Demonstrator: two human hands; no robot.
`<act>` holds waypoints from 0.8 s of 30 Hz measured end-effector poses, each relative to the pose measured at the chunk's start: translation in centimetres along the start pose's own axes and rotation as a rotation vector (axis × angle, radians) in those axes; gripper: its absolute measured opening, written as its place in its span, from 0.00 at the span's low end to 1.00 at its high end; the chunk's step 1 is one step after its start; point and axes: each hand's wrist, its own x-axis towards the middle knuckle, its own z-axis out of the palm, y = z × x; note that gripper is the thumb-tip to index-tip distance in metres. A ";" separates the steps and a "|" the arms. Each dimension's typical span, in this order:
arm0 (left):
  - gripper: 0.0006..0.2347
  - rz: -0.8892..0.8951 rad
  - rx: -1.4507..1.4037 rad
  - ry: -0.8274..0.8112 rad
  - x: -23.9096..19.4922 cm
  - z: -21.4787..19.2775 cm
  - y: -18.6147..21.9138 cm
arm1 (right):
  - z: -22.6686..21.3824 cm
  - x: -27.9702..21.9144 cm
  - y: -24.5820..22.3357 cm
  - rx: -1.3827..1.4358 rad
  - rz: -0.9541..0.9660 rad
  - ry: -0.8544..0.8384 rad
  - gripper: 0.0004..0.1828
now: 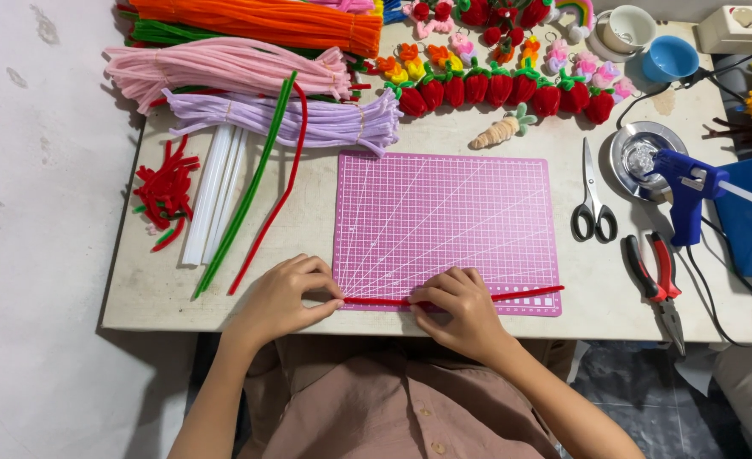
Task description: Creating a cherry-shaped craft by rolling a red pipe cleaner into a spiral, cutting it to size, and securing it with hot glue.
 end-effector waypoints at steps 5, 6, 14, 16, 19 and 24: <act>0.03 -0.003 0.002 0.011 -0.1 0.1 0.1 | 0.0 0.0 -0.1 -0.008 0.011 0.006 0.03; 0.03 0.000 0.005 0.013 -0.1 0.1 0.0 | 0.0 0.1 -0.2 -0.006 0.019 0.004 0.03; 0.03 0.007 -0.007 0.025 -0.2 0.3 -0.1 | -0.1 0.2 -0.6 -0.025 0.018 0.014 0.04; 0.03 0.008 -0.010 0.027 -0.2 0.3 -0.1 | -0.1 0.2 -0.5 -0.029 0.017 0.019 0.04; 0.03 0.014 -0.001 0.031 -0.1 0.3 -0.1 | 0.0 0.2 -0.5 -0.025 0.016 0.015 0.05; 0.03 0.023 0.000 0.038 -0.1 0.5 -0.2 | 0.3 0.1 -0.3 -0.063 0.003 0.027 0.05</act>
